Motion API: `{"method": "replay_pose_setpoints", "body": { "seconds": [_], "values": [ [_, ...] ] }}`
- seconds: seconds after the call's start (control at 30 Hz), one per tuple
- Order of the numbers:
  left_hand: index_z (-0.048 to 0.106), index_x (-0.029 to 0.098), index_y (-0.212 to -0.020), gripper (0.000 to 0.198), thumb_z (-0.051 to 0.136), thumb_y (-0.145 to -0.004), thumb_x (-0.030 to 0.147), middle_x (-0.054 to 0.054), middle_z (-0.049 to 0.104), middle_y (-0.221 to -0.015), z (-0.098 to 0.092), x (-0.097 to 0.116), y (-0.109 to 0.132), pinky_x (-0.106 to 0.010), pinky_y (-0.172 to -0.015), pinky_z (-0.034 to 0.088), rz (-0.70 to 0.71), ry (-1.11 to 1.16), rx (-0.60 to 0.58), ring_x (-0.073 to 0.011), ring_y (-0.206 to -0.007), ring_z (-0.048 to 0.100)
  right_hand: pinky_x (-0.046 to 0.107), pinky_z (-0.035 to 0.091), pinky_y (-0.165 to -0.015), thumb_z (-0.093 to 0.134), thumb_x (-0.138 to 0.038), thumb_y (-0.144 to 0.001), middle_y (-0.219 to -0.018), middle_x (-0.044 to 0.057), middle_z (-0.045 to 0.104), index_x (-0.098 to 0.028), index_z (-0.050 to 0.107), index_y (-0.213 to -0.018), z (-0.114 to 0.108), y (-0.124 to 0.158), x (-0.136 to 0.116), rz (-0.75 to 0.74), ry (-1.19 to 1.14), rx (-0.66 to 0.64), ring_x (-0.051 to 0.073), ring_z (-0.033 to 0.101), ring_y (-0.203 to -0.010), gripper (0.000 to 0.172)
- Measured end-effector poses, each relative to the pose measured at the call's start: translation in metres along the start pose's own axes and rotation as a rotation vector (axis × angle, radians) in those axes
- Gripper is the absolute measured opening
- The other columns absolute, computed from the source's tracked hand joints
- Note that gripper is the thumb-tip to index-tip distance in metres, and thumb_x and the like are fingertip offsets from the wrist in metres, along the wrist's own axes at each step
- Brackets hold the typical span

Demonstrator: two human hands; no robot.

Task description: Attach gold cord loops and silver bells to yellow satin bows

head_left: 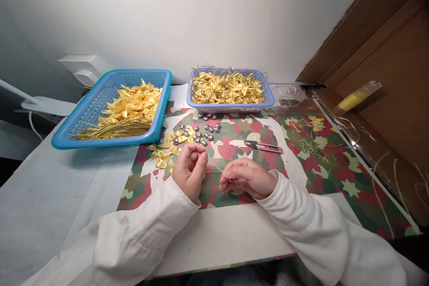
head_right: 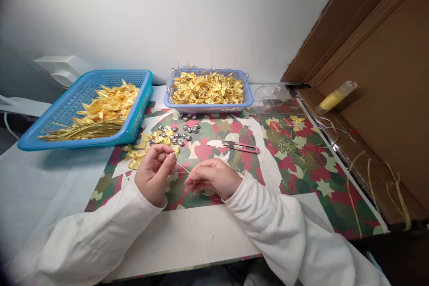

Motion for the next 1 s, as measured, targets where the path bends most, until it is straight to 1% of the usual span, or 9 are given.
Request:
{"method": "replay_pose_setpoints", "body": {
  "seconds": [0.27, 0.57, 1.0],
  "values": [
    [0.048, 0.02, -0.083, 0.016, 0.059, -0.08, 0.031, 0.008, 0.043, -0.055, -0.0036, -0.0006, -0.0015, -0.019, -0.044, 0.03, 0.004, 0.008, 0.063, -0.0078, -0.045, 0.037, 0.026, 0.051, -0.061, 0.069, -0.026, -0.057, -0.056, 0.001, 0.066, -0.013, 0.067, -0.055, -0.0013, 0.0011, 0.0003, 0.01, -0.007, 0.005, 0.013, 0.064, -0.056, 0.013],
    [0.046, 0.02, -0.081, 0.02, 0.06, -0.077, 0.033, 0.01, 0.04, -0.05, -0.0045, -0.0046, -0.0053, -0.017, -0.042, 0.028, -0.043, 0.023, 0.054, -0.0065, -0.042, 0.033, 0.026, 0.051, -0.061, 0.067, -0.024, -0.055, -0.054, 0.001, 0.066, -0.013, 0.067, -0.054, -0.0023, 0.0007, 0.0013, 0.025, -0.031, 0.017, 0.013, 0.063, -0.055, 0.011],
    [0.046, 0.019, -0.08, 0.021, 0.061, -0.074, 0.032, 0.011, 0.041, -0.048, -0.0059, -0.006, -0.0091, -0.017, -0.041, 0.028, -0.081, 0.0, 0.055, -0.0062, -0.041, 0.035, 0.028, 0.051, -0.062, 0.066, -0.024, -0.055, -0.053, 0.002, 0.066, -0.013, 0.067, -0.054, -0.0015, 0.0023, 0.0015, 0.048, -0.079, 0.006, 0.013, 0.063, -0.054, 0.011]
  ]
}}
Point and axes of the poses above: each hand's wrist, its own y-axis away from the middle knuckle, its own z-axis out of the palm, x = y × z, the point moved 3 cm from there along -y, towards the middle knuckle
